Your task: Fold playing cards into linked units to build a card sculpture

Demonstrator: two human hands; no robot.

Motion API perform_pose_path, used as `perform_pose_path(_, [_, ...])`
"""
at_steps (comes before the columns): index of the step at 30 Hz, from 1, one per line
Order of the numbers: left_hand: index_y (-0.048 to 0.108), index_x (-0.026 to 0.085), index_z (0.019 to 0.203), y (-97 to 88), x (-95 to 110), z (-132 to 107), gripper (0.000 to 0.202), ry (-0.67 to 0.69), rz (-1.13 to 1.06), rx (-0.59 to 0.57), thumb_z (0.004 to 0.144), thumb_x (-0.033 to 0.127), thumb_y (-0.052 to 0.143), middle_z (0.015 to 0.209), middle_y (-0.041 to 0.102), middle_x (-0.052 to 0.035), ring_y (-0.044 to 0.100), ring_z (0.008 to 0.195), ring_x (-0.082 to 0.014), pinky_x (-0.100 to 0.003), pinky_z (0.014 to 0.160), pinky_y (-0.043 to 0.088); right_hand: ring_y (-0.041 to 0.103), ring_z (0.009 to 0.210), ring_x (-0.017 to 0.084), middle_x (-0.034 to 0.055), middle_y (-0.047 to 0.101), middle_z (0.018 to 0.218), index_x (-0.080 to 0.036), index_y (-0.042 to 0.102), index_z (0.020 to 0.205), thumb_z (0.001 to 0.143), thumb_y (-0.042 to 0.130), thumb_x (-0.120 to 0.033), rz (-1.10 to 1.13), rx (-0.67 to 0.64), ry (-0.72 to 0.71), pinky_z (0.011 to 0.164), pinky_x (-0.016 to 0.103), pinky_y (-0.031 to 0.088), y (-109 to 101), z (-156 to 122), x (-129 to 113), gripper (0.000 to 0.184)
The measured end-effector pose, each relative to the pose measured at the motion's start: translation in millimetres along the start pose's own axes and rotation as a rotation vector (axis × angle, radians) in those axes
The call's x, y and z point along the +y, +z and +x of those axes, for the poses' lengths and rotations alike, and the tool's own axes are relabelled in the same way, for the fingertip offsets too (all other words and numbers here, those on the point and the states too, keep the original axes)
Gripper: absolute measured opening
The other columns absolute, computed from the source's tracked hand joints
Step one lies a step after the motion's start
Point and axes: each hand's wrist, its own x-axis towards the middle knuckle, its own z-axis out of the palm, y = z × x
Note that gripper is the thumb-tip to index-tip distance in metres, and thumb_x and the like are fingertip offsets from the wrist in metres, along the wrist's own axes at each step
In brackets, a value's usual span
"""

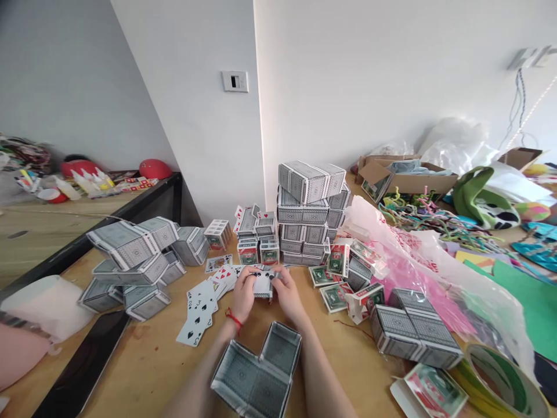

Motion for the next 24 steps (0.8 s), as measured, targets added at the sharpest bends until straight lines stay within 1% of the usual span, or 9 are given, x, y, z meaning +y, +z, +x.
perform_pose_path(5, [0.05,0.02,0.07,-0.4,-0.1,-0.3,0.014,-0.02,-0.024,-0.001,0.071,0.017,0.036,0.066,0.051,0.0001,0.045,0.061,-0.0136,-0.022,0.054,0.036,0.042,0.043,0.01,-0.0059,0.044,0.056,-0.024,0.049,0.085,0.071,0.052,-0.034,0.013,-0.022,0.012,0.036,0.02,0.038,-0.2,-0.5,-1.2,0.017])
perform_pose_path(8, [0.05,0.019,0.068,-0.3,-1.1,-0.6,0.014,-0.015,-0.031,0.006,0.071,0.017,0.036,0.066,0.051,-0.0003,0.045,0.061,-0.0137,-0.022,0.054,0.036,0.042,0.042,0.01,-0.0058,0.045,0.055,-0.023,0.05,0.081,0.071,0.053,-0.033,0.015,-0.021,0.01,0.036,0.02,0.037,-0.7,-1.3,-2.1,0.014])
perform_pose_path(13, [0.05,0.019,0.068,-1.3,-1.6,-1.7,0.016,0.058,-0.031,-0.004,0.073,0.017,0.035,0.068,0.052,-0.0013,0.046,0.064,-0.0143,-0.023,0.056,0.036,0.042,0.042,0.01,-0.0054,0.046,0.055,-0.023,0.051,0.074,0.07,0.054,-0.03,0.029,-0.006,-0.003,0.037,0.021,0.036,-0.9,-2.5,-1.3,0.008])
perform_pose_path(16, [0.05,0.019,0.068,-1.0,-0.4,-2.8,0.017,0.085,-0.067,-0.018,0.075,0.019,0.035,0.07,0.053,-0.0021,0.047,0.064,-0.014,-0.024,0.058,0.037,0.044,0.043,0.01,-0.0051,0.048,0.057,-0.023,0.051,0.072,0.069,0.056,-0.029,0.07,-0.012,0.013,0.037,0.022,0.038,-0.3,-2.2,0.1,0.009])
perform_pose_path(19, [0.047,0.019,0.064,1.7,-0.1,-2.8,0.016,0.025,-0.124,-0.007,0.076,0.025,0.039,0.064,0.049,-0.0006,0.045,0.059,-0.0131,-0.024,0.057,0.036,0.044,0.042,0.01,-0.005,0.05,0.059,-0.022,0.05,0.072,0.067,0.057,-0.029,0.096,-0.028,0.038,0.037,0.023,0.038,-0.2,-2.2,0.3,0.01])
perform_pose_path(22, [0.043,0.018,0.061,4.8,-2.7,-1.2,0.016,-0.065,-0.188,-0.006,0.072,0.029,0.048,0.056,0.042,0.0032,0.038,0.051,-0.0104,-0.023,0.051,0.032,0.046,0.044,0.01,-0.0051,0.051,0.058,-0.022,0.051,0.071,0.065,0.058,-0.026,0.134,-0.03,0.042,0.039,0.022,0.039,-1.5,-3.5,-1.1,0.01])
perform_pose_path(24, [0.042,0.018,0.061,4.9,-4.8,0.0,0.017,-0.078,-0.206,-0.001,0.07,0.029,0.05,0.054,0.04,0.0044,0.036,0.05,-0.0093,-0.022,0.05,0.03,0.048,0.047,0.01,-0.0044,0.054,0.06,-0.021,0.052,0.072,0.064,0.058,-0.024,0.196,-0.045,0.053,0.042,0.021,0.039,-2.8,-4.5,-2.6,0.011])
